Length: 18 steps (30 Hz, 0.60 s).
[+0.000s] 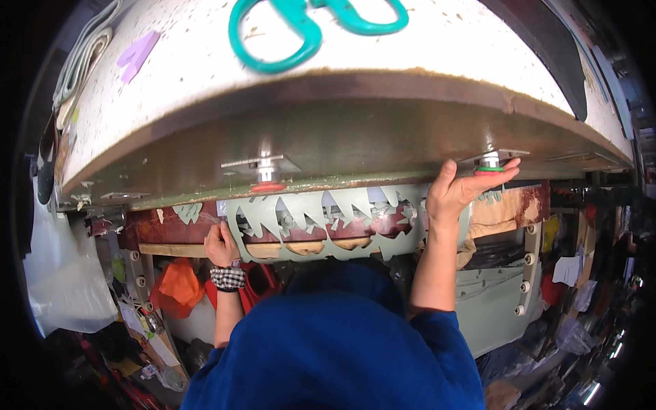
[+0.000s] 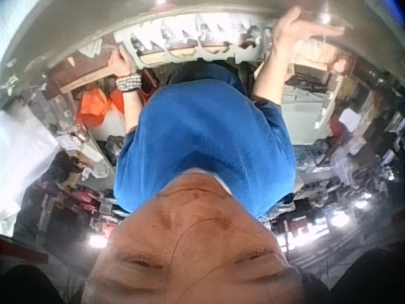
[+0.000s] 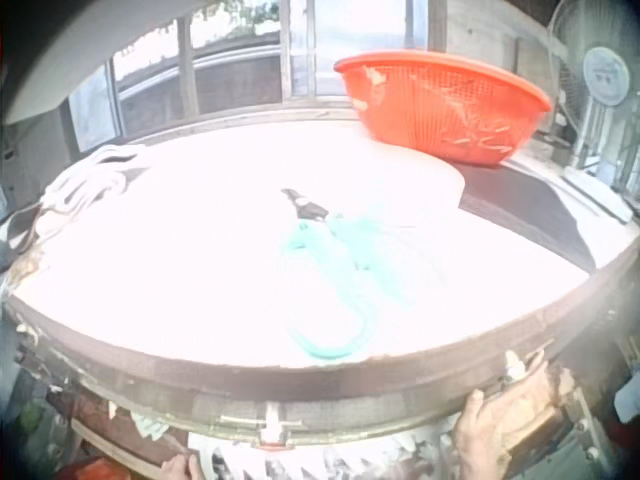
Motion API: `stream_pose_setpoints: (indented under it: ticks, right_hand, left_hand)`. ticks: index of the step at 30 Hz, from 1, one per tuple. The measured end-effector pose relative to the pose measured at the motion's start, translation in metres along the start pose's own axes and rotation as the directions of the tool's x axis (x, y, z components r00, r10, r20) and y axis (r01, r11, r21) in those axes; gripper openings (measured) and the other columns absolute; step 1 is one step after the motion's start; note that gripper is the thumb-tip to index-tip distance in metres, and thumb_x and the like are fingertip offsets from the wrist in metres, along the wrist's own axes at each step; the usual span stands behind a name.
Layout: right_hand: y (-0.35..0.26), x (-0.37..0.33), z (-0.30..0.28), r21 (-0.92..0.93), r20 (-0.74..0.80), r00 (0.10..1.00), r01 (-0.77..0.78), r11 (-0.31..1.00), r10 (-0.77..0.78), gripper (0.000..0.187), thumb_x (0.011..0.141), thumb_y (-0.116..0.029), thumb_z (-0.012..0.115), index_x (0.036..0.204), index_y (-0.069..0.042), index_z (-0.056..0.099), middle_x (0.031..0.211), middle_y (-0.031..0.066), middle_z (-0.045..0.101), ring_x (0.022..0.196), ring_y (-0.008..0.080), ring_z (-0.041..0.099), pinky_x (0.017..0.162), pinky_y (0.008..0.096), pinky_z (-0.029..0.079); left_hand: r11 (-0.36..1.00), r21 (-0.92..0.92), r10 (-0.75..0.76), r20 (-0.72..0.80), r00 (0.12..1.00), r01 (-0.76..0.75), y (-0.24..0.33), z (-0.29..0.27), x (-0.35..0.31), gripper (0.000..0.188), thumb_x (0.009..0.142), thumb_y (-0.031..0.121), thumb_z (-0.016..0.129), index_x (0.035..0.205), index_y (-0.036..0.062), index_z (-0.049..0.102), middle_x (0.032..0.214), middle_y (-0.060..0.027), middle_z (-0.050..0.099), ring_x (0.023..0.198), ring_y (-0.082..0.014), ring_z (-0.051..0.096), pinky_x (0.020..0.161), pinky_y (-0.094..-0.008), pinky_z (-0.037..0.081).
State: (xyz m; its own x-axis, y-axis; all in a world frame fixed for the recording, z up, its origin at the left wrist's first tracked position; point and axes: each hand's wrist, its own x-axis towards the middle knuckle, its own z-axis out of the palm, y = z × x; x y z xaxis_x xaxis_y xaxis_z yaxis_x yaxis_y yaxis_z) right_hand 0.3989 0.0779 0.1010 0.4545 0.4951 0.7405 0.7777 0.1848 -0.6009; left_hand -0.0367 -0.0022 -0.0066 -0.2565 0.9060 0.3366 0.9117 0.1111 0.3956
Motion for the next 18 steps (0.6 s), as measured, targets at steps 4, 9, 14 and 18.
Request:
stream_pose_setpoints:
  ticks: [4,9,14,18]
  right_hand:
    - [0.025,-0.012,-0.019,-0.144,0.11,0.994,0.019,0.989,-0.003,0.098,0.091,-0.037,0.057,0.144,0.008,-0.013,0.152,0.0301,0.001,0.142,0.0423,0.007,0.115,0.0485,0.009]
    - [0.06,-0.053,-0.073,-0.161,0.062,0.854,-0.503,0.849,0.517,0.077,0.087,-0.032,0.066,0.141,0.005,0.026,0.134,0.0282,0.043,0.123,0.0364,0.046,0.103,0.0434,0.034]
    - [0.091,-0.096,-0.111,-0.377,0.175,0.857,-0.396,0.837,0.485,0.04,0.087,-0.026,0.066,0.109,0.007,0.062,0.099,0.0228,0.067,0.091,0.0289,0.066,0.082,0.0352,0.049]
    - [0.099,-0.101,-0.138,-0.389,0.268,0.779,-0.451,0.803,0.567,0.037,0.088,-0.024,0.065,0.112,0.004,0.062,0.097,0.0218,0.068,0.089,0.029,0.066,0.08,0.0343,0.049]
  left_hand:
    - [0.997,0.0,0.08,-0.054,0.995,-0.08,0.001,0.004,0.012,0.021,0.091,0.019,0.058,0.074,0.0053,0.059,0.065,-0.0127,0.057,0.063,-0.034,0.055,0.06,-0.0425,0.041]
    - [0.99,-0.093,0.106,-0.013,0.994,-0.107,0.003,-0.008,0.002,0.018,0.087,0.018,0.062,0.073,0.0057,0.06,0.068,-0.0112,0.059,0.064,-0.0314,0.057,0.062,-0.0405,0.042]
    - [0.962,-0.175,0.208,-0.028,0.978,-0.21,0.0,-0.015,-0.008,0.019,0.083,0.015,0.067,0.069,0.006,0.057,0.063,-0.0075,0.054,0.062,-0.0265,0.053,0.063,-0.0366,0.037]
    - [0.979,-0.182,0.103,0.025,0.994,-0.097,-0.001,-0.02,-0.02,0.026,0.084,0.016,0.067,0.064,0.0055,0.055,0.061,-0.0073,0.052,0.06,-0.0263,0.051,0.063,-0.0363,0.035]
